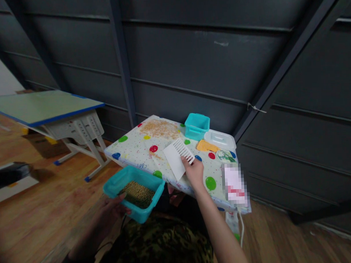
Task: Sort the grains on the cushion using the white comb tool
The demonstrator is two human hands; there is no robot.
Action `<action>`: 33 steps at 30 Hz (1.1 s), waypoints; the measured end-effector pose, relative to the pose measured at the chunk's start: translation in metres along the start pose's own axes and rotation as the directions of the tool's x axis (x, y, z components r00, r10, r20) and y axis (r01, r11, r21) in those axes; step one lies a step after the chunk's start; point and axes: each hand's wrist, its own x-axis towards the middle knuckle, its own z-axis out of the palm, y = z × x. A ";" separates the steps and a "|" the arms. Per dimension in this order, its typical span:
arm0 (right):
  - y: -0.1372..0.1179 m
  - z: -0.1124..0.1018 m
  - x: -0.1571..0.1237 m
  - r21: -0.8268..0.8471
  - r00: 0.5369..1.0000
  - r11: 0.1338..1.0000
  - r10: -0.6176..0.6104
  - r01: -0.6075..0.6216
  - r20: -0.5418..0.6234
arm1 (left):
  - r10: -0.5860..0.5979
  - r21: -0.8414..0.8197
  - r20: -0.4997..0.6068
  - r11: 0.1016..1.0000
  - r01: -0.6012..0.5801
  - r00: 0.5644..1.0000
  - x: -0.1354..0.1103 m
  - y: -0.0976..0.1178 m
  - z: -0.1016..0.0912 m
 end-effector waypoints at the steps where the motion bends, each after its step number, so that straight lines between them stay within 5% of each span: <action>1: 0.001 -0.003 -0.004 0.017 1.000 1.000 0.023 -0.024 0.017 | 0.002 0.005 0.003 1.000 -0.002 1.000 0.000 -0.001 0.000; 6: 0.005 -0.012 -0.016 0.168 0.987 0.978 0.105 -0.125 0.126 | 0.009 -0.002 0.001 1.000 -0.009 1.000 0.006 -0.007 -0.007; 14: 0.009 -0.016 -0.004 0.130 0.996 0.991 -0.031 0.021 0.078 | 0.024 -0.035 -0.039 0.999 -0.026 0.999 0.011 -0.019 -0.020; 18: 0.004 -0.011 -0.006 0.143 0.980 0.990 -0.019 -0.010 0.198 | 0.060 -0.031 -0.089 0.998 -0.063 0.994 0.011 -0.021 -0.018; 25: -0.005 -0.006 -0.014 0.147 0.980 0.989 -0.004 -0.026 0.201 | 0.079 -0.059 -0.096 0.995 -0.084 0.992 0.002 -0.007 -0.009; 33: -0.011 0.000 -0.034 0.177 0.940 0.983 -0.010 -0.054 0.341 | 0.091 -0.059 -0.100 0.994 -0.097 0.991 -0.002 -0.002 -0.004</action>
